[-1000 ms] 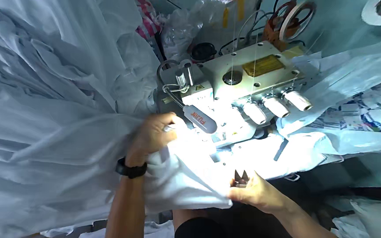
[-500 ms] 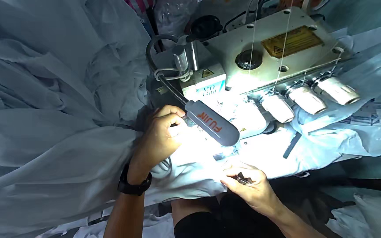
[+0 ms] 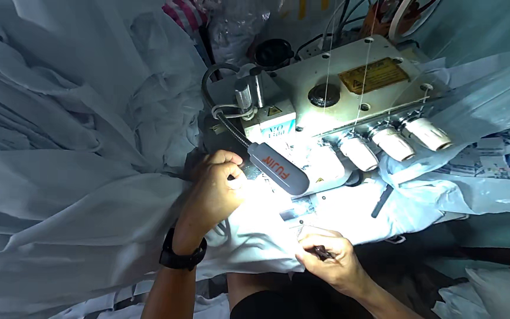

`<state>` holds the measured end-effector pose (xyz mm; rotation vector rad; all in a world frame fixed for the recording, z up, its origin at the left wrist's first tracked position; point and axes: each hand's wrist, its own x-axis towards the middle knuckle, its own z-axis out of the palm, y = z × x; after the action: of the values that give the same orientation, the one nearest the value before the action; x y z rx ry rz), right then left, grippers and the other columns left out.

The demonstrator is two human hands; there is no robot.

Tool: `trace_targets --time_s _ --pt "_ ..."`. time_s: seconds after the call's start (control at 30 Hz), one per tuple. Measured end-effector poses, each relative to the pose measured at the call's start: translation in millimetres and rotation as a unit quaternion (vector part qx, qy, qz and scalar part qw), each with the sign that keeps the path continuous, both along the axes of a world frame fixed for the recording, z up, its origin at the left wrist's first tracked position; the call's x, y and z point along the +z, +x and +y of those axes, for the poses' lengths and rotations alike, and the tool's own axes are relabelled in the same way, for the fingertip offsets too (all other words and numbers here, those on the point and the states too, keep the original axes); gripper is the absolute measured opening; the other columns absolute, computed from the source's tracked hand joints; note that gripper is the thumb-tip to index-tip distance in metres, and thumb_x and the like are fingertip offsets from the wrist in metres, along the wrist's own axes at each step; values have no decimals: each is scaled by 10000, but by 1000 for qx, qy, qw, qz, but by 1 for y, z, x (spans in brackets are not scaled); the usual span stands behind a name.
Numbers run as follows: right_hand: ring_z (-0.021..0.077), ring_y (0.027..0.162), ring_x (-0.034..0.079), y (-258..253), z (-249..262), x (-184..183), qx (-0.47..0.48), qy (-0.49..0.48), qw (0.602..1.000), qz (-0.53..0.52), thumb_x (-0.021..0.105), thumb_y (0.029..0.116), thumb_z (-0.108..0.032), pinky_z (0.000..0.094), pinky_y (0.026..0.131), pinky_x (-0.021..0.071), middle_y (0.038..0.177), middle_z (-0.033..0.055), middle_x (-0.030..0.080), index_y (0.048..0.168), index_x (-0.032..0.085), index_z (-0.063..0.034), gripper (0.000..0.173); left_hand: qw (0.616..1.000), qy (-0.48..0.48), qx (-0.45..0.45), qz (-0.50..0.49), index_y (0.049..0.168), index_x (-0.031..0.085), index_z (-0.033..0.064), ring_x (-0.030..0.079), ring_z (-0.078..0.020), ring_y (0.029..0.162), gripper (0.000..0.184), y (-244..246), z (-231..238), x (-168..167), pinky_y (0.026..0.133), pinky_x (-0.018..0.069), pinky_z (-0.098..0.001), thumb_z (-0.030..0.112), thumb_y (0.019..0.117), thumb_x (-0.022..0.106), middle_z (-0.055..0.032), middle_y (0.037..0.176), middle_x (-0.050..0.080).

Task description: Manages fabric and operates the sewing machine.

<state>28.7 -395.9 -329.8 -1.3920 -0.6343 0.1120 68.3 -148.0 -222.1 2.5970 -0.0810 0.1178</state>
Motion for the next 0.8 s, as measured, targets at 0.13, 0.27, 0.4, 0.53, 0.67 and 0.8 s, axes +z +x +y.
trace_targets --time_s 0.13,0.27,0.4,0.53,0.67,0.8 --pt "-94 705 551 0 7 4 -59 17 998 14 695 869 -58 50 638 454 781 -59 652 809 681 -57 62 998 -31 34 -34 833 700 21 642 -300 966 52 3 -12 2 832 498 -526 27 841 751 -152 1094 678" --pt "-84 717 562 1 14 9 -78 30 996 23 698 852 -37 58 654 464 781 -58 652 795 679 -53 62 992 -69 63 -82 883 682 -7 591 -345 1036 71 8 -25 -7 896 438 -549 43 877 733 -188 1076 647" --pt "-88 699 554 -3 12 10 -88 39 995 29 704 841 -34 54 636 460 768 -68 645 796 682 -65 59 993 -40 66 -94 939 704 -8 609 -365 1018 81 5 -32 -12 904 426 -585 59 895 718 -191 1039 669" --pt "-83 709 561 0 16 11 -85 53 994 31 705 840 -18 59 641 464 775 -62 649 802 679 -56 60 992 -38 75 -98 913 676 -22 602 -375 965 85 9 -35 -10 859 427 -573 62 910 686 -209 991 645" --pt "-88 692 543 2 14 13 -75 50 996 15 693 837 -10 50 629 448 766 -48 636 790 663 -39 63 992 -17 59 -113 911 677 -39 606 -402 993 64 11 -32 -15 874 425 -603 23 897 688 -226 1013 653" --pt "-77 712 559 1 15 11 -69 50 996 13 687 832 -2 62 650 463 768 -28 642 789 666 -15 50 993 -25 70 -95 1019 680 -58 610 -411 1076 146 8 -27 -19 935 433 -610 -1 884 688 -242 1107 658"
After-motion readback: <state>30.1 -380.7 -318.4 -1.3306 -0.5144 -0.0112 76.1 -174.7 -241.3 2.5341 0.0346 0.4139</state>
